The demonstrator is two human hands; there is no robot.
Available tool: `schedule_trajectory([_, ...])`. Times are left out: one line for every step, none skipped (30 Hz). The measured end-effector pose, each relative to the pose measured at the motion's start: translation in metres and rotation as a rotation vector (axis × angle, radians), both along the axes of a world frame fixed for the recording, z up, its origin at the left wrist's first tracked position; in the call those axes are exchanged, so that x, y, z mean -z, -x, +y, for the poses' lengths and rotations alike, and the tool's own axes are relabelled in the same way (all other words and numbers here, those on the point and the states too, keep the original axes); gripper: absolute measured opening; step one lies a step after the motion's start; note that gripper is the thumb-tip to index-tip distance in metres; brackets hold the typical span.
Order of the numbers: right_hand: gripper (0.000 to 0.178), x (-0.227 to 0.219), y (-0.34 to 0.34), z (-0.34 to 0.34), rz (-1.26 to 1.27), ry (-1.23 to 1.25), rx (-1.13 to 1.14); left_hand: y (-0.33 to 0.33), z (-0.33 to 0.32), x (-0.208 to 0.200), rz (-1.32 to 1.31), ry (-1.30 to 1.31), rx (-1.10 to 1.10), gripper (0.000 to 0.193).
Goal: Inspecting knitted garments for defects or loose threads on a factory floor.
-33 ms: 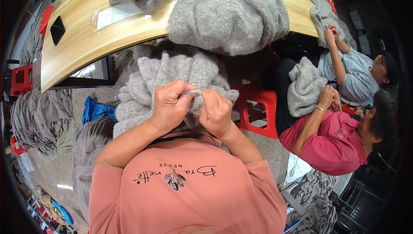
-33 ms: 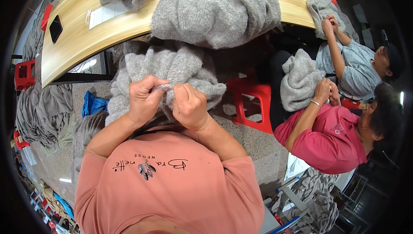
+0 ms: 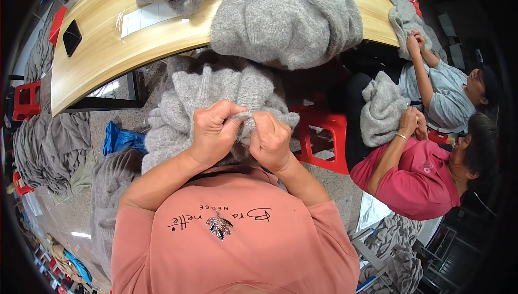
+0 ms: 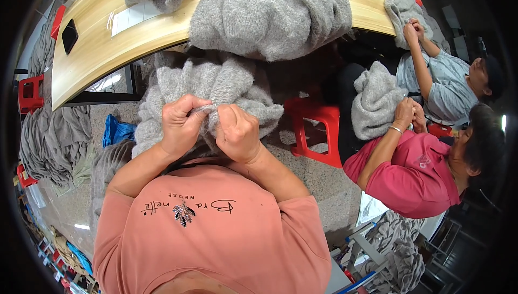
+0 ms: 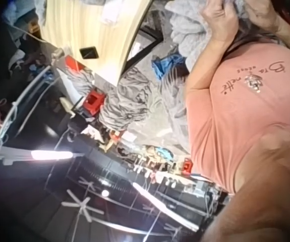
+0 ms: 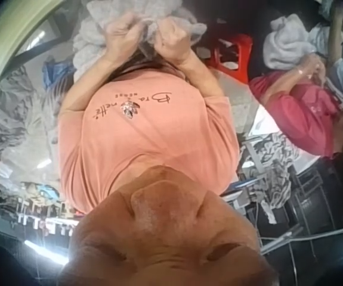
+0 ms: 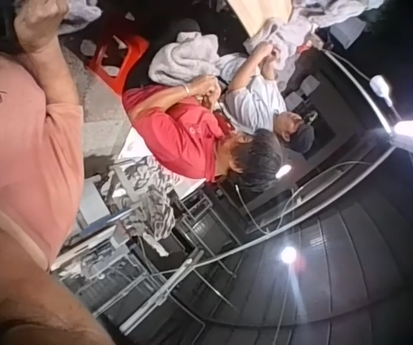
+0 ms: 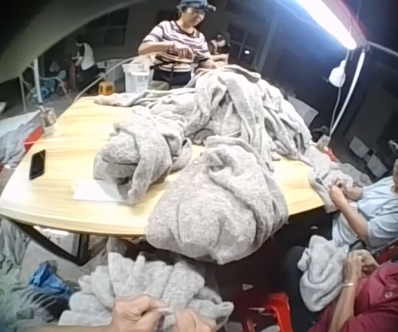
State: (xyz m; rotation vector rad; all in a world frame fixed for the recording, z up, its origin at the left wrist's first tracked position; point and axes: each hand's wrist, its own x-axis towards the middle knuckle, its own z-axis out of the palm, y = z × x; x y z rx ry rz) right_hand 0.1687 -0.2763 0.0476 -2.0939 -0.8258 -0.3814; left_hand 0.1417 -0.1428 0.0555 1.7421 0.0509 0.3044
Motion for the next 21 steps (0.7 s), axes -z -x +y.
schedule_trajectory([0.016, -0.001, 0.000, 0.001, 0.002, 0.002, 0.014, 0.000, 0.000, -0.001, -0.057, -0.094, -0.023, 0.015])
schedule_trajectory([0.016, -0.002, 0.000, 0.002, 0.005, 0.004, 0.028, 0.000, 0.000, 0.001, -0.059, -0.094, -0.023, 0.015])
schedule_trajectory([0.016, -0.002, 0.000, 0.003, 0.002, 0.004, 0.028, 0.000, 0.000, 0.003, -0.191, -0.192, -0.051, 0.017])
schedule_trajectory([0.016, -0.002, 0.000, 0.004, 0.008, -0.012, 0.023, -0.001, 0.000, 0.004, -0.323, -0.290, -0.078, 0.019])
schedule_trajectory([0.016, -0.002, 0.000, 0.004, 0.014, -0.027, 0.018, 0.000, 0.000, 0.004, -0.325, -0.291, -0.078, 0.019])
schedule_trajectory([0.016, -0.003, -0.001, 0.005, 0.011, -0.029, 0.018, 0.001, 0.001, 0.003, -0.377, -0.326, -0.071, 0.021])
schedule_trajectory([0.016, -0.003, -0.002, 0.006, -0.001, -0.056, 0.020, 0.002, 0.001, 0.002, -0.428, -0.360, -0.063, 0.023])
schedule_trajectory([0.016, -0.004, -0.002, 0.007, -0.012, -0.083, 0.022, 0.002, 0.001, 0.002, -0.431, -0.362, -0.062, 0.023])
schedule_trajectory([0.016, -0.003, -0.004, 0.008, -0.013, -0.084, 0.025, 0.002, -0.001, 0.003, -0.470, -0.376, -0.081, 0.023])
schedule_trajectory([0.015, 0.000, -0.007, 0.011, -0.025, -0.089, 0.016, 0.002, -0.002, 0.004, -0.508, -0.389, -0.100, 0.023])
schedule_trajectory([0.014, 0.002, -0.010, 0.013, -0.036, -0.094, 0.008, 0.001, -0.003, 0.005, -0.508, -0.389, -0.097, 0.023])
schedule_trajectory([0.014, 0.003, -0.012, 0.014, -0.034, -0.093, 0.012, 0.001, -0.002, 0.006, -0.520, -0.403, -0.101, 0.022])
schedule_trajectory([0.014, 0.005, -0.014, 0.014, -0.056, -0.050, 0.026, 0.001, -0.002, 0.006, -0.532, -0.417, -0.105, 0.021])
schedule_trajectory([0.013, 0.007, -0.016, 0.015, -0.077, -0.007, 0.038, -0.001, -0.002, 0.008, -0.528, -0.415, -0.102, 0.021])
schedule_trajectory([0.012, 0.007, -0.020, 0.016, -0.078, 0.015, 0.041, -0.003, -0.002, 0.009, -0.495, -0.408, -0.105, 0.021])
schedule_trajectory([0.012, 0.004, -0.022, 0.015, -0.072, 0.016, 0.037, -0.005, -0.002, 0.011, -0.463, -0.400, -0.108, 0.021])
schedule_trajectory([0.011, -0.002, -0.024, 0.014, 0.088, -0.103, 0.053, -0.008, -0.001, 0.013, -0.443, -0.402, -0.108, 0.020])
schedule_trajectory([0.010, -0.005, -0.027, 0.010, 0.246, -0.221, 0.066, -0.014, 0.001, 0.015, -0.440, -0.403, -0.116, 0.020])
schedule_trajectory([0.009, -0.007, -0.032, 0.003, 0.432, -0.398, 0.080, -0.020, 0.005, 0.018, -0.384, -0.437, -0.117, 0.021])
schedule_trajectory([0.009, -0.009, -0.036, -0.005, 0.618, -0.573, 0.096, -0.024, 0.009, 0.021, -0.328, -0.469, -0.119, 0.021])
schedule_trajectory([0.011, -0.012, -0.038, -0.012, 0.762, -0.770, 0.053, -0.028, 0.013, 0.027, -0.265, -0.405, -0.117, 0.019])
